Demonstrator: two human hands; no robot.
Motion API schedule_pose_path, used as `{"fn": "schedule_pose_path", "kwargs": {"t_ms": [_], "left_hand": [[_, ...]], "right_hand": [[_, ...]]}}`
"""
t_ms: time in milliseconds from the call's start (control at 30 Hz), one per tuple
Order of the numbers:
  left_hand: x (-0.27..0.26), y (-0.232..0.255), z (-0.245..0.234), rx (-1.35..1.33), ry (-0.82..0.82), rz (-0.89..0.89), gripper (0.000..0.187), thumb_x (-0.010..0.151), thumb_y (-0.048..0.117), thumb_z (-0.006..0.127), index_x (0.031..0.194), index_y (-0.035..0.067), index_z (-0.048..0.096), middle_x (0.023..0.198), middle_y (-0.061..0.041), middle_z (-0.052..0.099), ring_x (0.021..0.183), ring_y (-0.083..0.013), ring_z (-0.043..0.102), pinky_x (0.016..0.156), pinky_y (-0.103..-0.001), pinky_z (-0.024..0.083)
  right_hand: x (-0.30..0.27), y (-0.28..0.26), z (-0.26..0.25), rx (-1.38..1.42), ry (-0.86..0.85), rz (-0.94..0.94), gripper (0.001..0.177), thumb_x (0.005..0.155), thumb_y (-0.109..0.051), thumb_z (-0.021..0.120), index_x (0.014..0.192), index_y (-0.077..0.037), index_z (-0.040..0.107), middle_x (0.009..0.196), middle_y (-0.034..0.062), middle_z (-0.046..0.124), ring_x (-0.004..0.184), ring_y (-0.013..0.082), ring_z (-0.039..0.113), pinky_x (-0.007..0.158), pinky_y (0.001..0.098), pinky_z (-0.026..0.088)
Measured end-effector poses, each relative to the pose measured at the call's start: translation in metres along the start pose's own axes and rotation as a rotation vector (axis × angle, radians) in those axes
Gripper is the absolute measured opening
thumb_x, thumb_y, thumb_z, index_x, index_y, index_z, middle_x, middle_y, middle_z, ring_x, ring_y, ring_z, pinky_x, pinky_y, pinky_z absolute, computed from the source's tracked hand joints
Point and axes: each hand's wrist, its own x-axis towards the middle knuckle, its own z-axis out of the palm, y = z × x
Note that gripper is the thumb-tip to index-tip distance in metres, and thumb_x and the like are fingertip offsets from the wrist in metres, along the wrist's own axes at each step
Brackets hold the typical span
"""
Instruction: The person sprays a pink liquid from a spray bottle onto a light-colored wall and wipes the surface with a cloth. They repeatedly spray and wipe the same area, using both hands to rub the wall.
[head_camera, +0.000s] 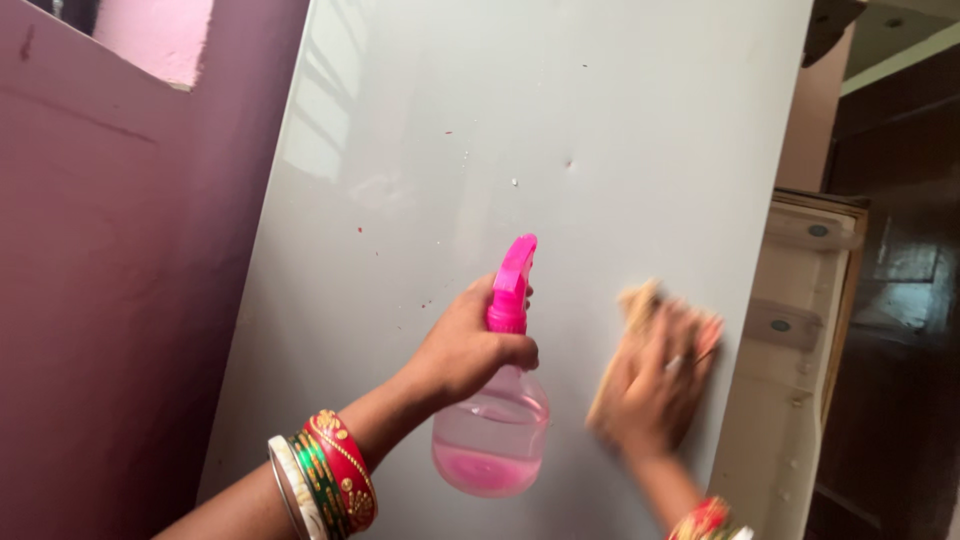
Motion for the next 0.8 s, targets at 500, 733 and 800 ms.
{"fn": "schedule_pose_path", "kwargs": {"t_ms": [500, 733, 800], "left_hand": [[0.023, 0.015, -0.038, -0.172, 0.027, -0.014, 0.054, 0.065, 0.002, 0.07, 0.116, -0.001, 0.057, 0.09, -0.007, 0.066, 0.075, -0.0205, 0.072, 0.069, -0.035, 0.06], [0.008, -0.002, -0.01, -0.145, -0.036, -0.071, 0.058, 0.064, 0.005, 0.071, 0.119, -0.004, 0.059, 0.085, -0.012, 0.07, 0.071, -0.021, 0.071, 0.068, -0.035, 0.059], [0.0, -0.001, -0.011, -0.115, -0.048, -0.092, 0.06, 0.063, 0.007, 0.071, 0.12, -0.004, 0.059, 0.085, -0.013, 0.071, 0.072, -0.0209, 0.072, 0.071, -0.035, 0.059]], "right_hand": [[0.103, -0.078, 0.054, 0.271, -0.018, -0.376, 0.057, 0.096, -0.026, 0.065, 0.146, -0.004, 0.05, 0.143, 0.0182, 0.054, 0.139, 0.0431, 0.042, 0.116, 0.0519, 0.032], [0.016, 0.014, 0.011, 0.092, 0.014, -0.062, 0.058, 0.101, -0.02, 0.061, 0.152, 0.003, 0.044, 0.151, 0.022, 0.049, 0.146, 0.041, 0.042, 0.126, 0.0574, 0.024], [-0.025, -0.001, -0.006, 0.054, -0.023, -0.085, 0.063, 0.093, -0.018, 0.059, 0.15, 0.005, 0.044, 0.151, 0.0272, 0.045, 0.144, 0.0465, 0.034, 0.121, 0.0574, 0.023]]}}
